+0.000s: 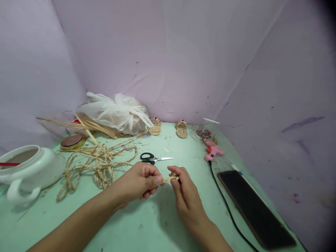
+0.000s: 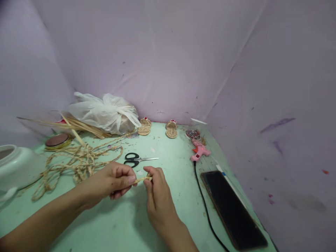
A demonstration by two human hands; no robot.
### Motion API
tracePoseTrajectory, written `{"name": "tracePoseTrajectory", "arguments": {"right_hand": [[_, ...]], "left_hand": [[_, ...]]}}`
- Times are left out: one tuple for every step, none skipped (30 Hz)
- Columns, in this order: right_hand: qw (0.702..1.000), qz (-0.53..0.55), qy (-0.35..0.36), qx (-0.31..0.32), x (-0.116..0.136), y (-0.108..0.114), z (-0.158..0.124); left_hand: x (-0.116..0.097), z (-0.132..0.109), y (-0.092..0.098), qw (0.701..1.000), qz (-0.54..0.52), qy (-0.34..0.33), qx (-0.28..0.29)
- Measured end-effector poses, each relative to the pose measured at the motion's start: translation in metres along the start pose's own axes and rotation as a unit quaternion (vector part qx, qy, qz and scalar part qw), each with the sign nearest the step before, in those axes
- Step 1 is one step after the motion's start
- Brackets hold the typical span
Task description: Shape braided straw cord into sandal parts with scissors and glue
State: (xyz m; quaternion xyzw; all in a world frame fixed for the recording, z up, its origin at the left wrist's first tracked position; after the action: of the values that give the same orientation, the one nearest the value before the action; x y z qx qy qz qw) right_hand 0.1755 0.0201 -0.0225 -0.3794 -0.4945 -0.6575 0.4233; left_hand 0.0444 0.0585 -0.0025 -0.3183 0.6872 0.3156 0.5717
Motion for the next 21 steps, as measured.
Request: {"name": "tracePoseTrajectory", "arguments": {"right_hand": [[1.0, 0.008, -0.009, -0.004, 0.0, 0.0, -0.001], [1.0, 0.017, -0.019, -0.005, 0.0, 0.0, -0.002], [0.999, 0.027, -0.031, -0.003, 0.001, -0.001, -0.003], [0.998, 0.038, -0.043, 0.004, 0.001, -0.002, -0.004], [0.997, 0.049, -0.056, 0.015, 0.001, -0.003, -0.006], [0.995, 0.06, -0.069, 0.029, 0.001, -0.005, -0.007], [0.993, 0.069, -0.081, 0.043, 0.0, -0.007, -0.009], [0.992, 0.076, -0.092, 0.052, 0.0, -0.008, -0.01], [0.99, 0.08, -0.101, 0.054, -0.001, -0.01, -0.011], [0.989, 0.083, -0.108, 0.051, -0.001, -0.01, -0.012], [0.989, 0.086, -0.112, 0.046, -0.001, -0.011, -0.013], [0.989, 0.09, -0.113, 0.041, -0.001, -0.012, -0.014], [0.988, 0.096, -0.112, 0.038, -0.001, -0.013, -0.015], [0.987, 0.106, -0.112, 0.035, -0.001, -0.013, -0.015], [0.986, 0.121, -0.114, 0.03, 0.0, -0.013, -0.015], [0.983, 0.142, -0.117, 0.023, -0.001, -0.013, -0.014], [0.978, 0.167, -0.125, 0.015, -0.001, -0.012, -0.013], [0.971, 0.197, -0.136, 0.005, -0.002, -0.011, -0.011], [0.962, 0.231, -0.147, -0.008, -0.004, -0.009, -0.009], [0.95, 0.267, -0.159, -0.02, -0.005, -0.006, -0.006], [0.937, 0.303, -0.168, -0.035, -0.007, -0.003, -0.003]], "left_hand": [[-0.001, 0.0, -0.002, 1.0, -0.005, -0.003, -0.004], [-0.001, 0.0, -0.003, 1.0, -0.007, -0.008, -0.009], [-0.003, 0.0, -0.005, 1.0, -0.005, -0.014, -0.017], [-0.004, 0.001, -0.007, 0.999, 0.002, -0.024, -0.027], [-0.006, 0.001, -0.009, 0.998, 0.014, -0.037, -0.038], [-0.008, 0.001, -0.011, 0.997, 0.028, -0.05, -0.05], [-0.009, 0.0, -0.013, 0.996, 0.04, -0.059, -0.061], [-0.009, 0.0, -0.015, 0.994, 0.049, -0.064, -0.071], [-0.008, -0.001, -0.017, 0.994, 0.051, -0.062, -0.078], [-0.006, -0.001, -0.019, 0.994, 0.048, -0.056, -0.083], [-0.004, -0.001, -0.022, 0.994, 0.041, -0.046, -0.086], [0.0, -0.001, -0.024, 0.995, 0.032, -0.035, -0.087], [0.003, -0.001, -0.026, 0.995, 0.024, -0.025, -0.091], [0.006, -0.001, -0.027, 0.995, 0.016, -0.019, -0.095], [0.008, 0.0, -0.027, 0.995, 0.012, -0.019, -0.101], [0.008, 0.0, -0.027, 0.994, 0.007, -0.026, -0.104], [0.007, 0.001, -0.027, 0.994, 0.001, -0.043, -0.103], [0.006, 0.002, -0.027, 0.993, -0.006, -0.063, -0.096], [0.004, 0.003, -0.027, 0.993, -0.012, -0.084, -0.088], [0.002, 0.003, -0.025, 0.992, -0.01, -0.102, -0.081], [0.0, 0.004, -0.023, 0.99, 0.004, -0.116, -0.078]]}}
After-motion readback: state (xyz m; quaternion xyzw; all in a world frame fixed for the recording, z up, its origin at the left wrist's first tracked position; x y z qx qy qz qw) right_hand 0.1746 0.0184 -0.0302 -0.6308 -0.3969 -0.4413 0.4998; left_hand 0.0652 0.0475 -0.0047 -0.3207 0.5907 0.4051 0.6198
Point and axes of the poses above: each hand's wrist, its own z-axis towards the middle knuckle, its own y-axis out of the back of the hand, x = y × z, the point moved 5 cm from there along z, towards the middle knuckle, and after that the axes turned 14 degrees about -y, right-handed, at the moved point
